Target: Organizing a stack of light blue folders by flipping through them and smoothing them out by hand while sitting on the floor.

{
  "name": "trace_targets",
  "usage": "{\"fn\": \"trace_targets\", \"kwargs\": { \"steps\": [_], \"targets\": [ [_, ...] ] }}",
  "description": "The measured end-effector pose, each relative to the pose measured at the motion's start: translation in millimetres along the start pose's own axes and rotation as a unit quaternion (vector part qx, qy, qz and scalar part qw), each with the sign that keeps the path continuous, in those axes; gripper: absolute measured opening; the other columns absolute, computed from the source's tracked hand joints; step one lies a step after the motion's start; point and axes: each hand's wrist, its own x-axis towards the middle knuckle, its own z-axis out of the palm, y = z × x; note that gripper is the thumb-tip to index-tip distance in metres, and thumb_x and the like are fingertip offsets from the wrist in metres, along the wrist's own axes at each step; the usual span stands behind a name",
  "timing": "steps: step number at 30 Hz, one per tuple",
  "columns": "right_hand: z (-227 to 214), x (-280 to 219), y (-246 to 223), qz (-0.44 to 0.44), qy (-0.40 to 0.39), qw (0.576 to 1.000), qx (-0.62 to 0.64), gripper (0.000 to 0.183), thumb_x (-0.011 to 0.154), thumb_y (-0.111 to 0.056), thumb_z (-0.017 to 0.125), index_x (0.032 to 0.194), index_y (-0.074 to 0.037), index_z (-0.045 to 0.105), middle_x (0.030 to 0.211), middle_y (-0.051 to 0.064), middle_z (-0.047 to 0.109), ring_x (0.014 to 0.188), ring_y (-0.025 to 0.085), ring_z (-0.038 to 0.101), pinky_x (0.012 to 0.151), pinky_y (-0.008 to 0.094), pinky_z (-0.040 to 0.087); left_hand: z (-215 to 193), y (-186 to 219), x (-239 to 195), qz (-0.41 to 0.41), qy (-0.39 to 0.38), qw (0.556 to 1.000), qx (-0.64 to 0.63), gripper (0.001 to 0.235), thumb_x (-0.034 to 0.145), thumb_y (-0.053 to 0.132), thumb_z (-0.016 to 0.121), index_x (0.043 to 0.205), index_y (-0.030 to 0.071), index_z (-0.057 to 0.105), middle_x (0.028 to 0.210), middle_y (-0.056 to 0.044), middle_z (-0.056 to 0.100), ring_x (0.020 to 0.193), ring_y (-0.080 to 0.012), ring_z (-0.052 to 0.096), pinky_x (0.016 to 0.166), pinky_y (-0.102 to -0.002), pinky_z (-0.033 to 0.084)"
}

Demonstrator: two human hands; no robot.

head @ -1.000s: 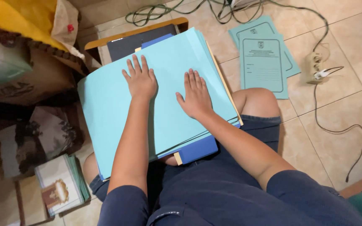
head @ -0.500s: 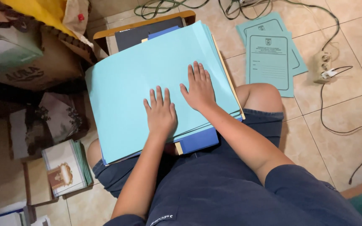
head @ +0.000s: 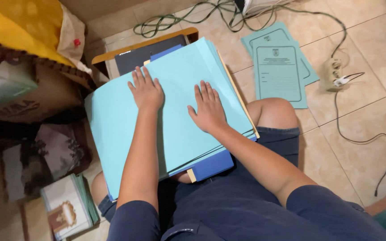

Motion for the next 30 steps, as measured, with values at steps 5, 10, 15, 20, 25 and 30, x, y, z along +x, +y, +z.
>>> {"fn": "trace_targets", "kwargs": {
  "steps": [5,10,15,20,25,30],
  "targets": [
    [-1.6,-4.7,-1.8,-0.012,0.007,1.000,0.019,0.072,0.106,-0.044,0.038,0.161,0.001,0.024,0.168,0.026,0.018,0.157,0.037,0.015,0.127,0.050,0.009,-14.4,3.6,-31.3,0.001,-0.018,1.000,-0.010,0.064,0.109,0.037,0.020,0.165,0.008,0.016,0.173,-0.015,0.009,0.160,-0.0315,0.007,0.127,-0.055,0.007],
    [6.5,1.2,2.1,-0.018,0.022,0.999,0.015,0.072,0.105,-0.045,0.040,0.161,0.000,0.027,0.167,0.026,0.020,0.157,0.038,0.016,0.126,0.051,0.010,-20.3,10.6,-103.5,0.030,0.007,0.999,-0.018,0.060,0.107,0.029,0.026,0.162,0.006,0.029,0.171,-0.016,0.020,0.158,-0.0322,0.016,0.126,-0.054,0.012],
    [10.1,-13.1,-2.2,-0.050,0.045,0.998,-0.004,0.073,0.104,-0.046,0.043,0.159,0.000,0.033,0.165,0.029,0.025,0.156,0.042,0.018,0.125,0.055,0.012,3.5,-11.4,-120.5,0.071,0.163,0.970,-0.163,0.044,0.100,0.007,0.043,0.141,-0.004,0.057,0.152,-0.019,0.052,0.145,-0.0309,0.044,0.121,-0.045,0.030],
    [28.6,-43.4,-32.7,-0.333,0.024,0.942,-0.007,0.068,0.099,-0.047,0.050,0.155,-0.010,0.043,0.163,0.015,0.040,0.153,0.032,0.033,0.123,0.052,0.022,0.6,-12.1,-121.5,0.013,0.233,0.864,-0.446,0.036,0.101,0.000,0.039,0.127,0.000,0.064,0.126,-0.016,0.063,0.126,-0.0348,0.060,0.107,-0.038,0.053],
    [30.2,-2.8,-50.7,-0.328,0.004,0.945,-0.007,0.064,0.102,-0.037,0.042,0.160,-0.013,0.033,0.167,0.010,0.033,0.155,0.026,0.028,0.127,0.048,0.017,15.9,-21.3,-115.7,0.026,0.282,0.840,-0.462,0.035,0.101,-0.001,0.042,0.125,0.006,0.066,0.116,-0.012,0.067,0.115,-0.0315,0.066,0.100,-0.041,0.054],
    [32.1,53.9,-63.0,-0.308,0.017,0.951,0.020,0.061,0.102,-0.034,0.045,0.159,-0.016,0.036,0.166,0.005,0.036,0.156,0.020,0.027,0.130,0.044,0.015,0.0,-13.0,-122.6,0.037,0.278,0.845,-0.456,0.036,0.099,-0.005,0.041,0.125,0.002,0.064,0.114,-0.014,0.065,0.112,-0.0333,0.067,0.097,-0.041,0.057]
  ]
}}
